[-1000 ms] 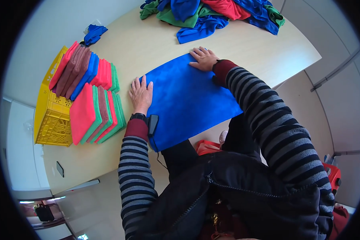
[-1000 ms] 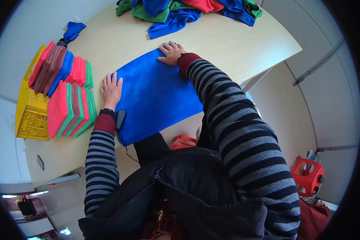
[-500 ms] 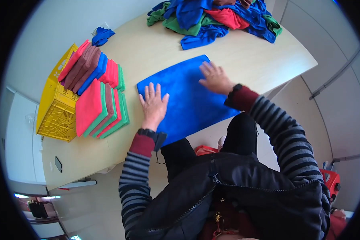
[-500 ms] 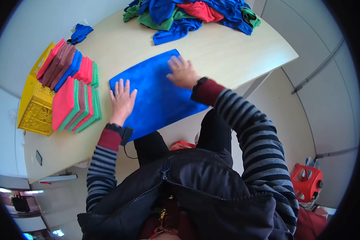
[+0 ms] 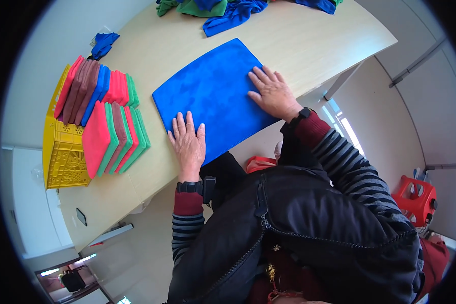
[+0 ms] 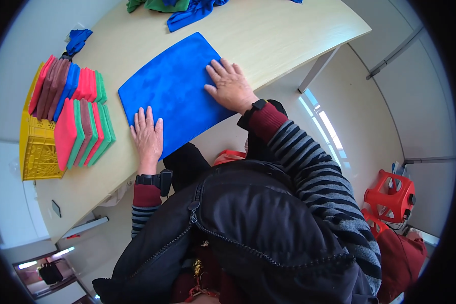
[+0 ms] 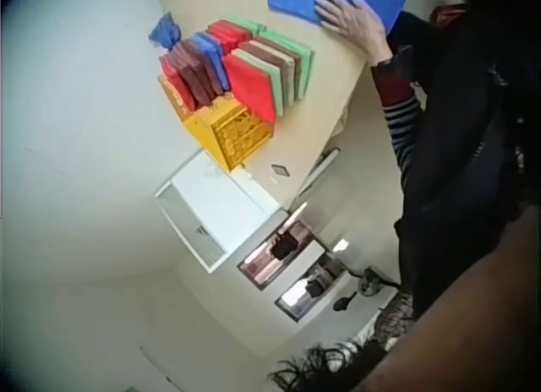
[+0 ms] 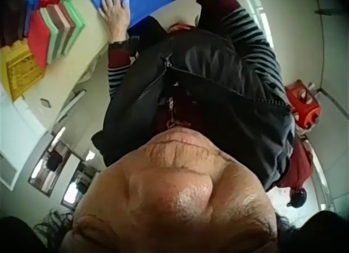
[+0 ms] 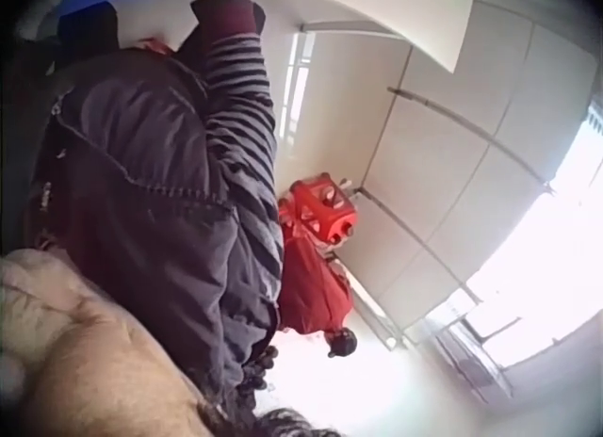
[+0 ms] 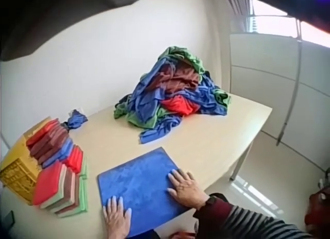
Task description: The person folds a green cloth by hand and places it on a stack, then repeats the process with a red cloth and a blue cloth.
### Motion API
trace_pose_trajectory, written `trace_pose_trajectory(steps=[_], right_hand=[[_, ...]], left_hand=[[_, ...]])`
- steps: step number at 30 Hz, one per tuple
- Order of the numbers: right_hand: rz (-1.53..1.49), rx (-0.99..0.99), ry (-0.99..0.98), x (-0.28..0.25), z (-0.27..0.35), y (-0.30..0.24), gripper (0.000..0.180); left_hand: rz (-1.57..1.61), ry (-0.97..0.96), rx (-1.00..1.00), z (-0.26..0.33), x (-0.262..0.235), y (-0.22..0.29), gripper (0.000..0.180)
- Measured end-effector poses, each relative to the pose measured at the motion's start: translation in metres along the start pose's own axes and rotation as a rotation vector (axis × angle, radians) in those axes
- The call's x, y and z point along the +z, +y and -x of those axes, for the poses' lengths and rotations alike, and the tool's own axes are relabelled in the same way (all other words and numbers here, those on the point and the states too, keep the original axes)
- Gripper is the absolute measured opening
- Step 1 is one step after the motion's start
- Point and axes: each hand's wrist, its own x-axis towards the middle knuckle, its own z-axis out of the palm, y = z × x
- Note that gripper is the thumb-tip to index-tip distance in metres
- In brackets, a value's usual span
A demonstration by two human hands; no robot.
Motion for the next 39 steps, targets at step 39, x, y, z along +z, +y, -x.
trace_pose_trajectory(steps=[39], right_hand=[[-0.095, -0.205, -0.035, -0.043, 0.083, 0.080, 0.073]], left_hand=[[0.119, 0.350, 0.311, 0.096, -0.013, -0.034, 0.052]])
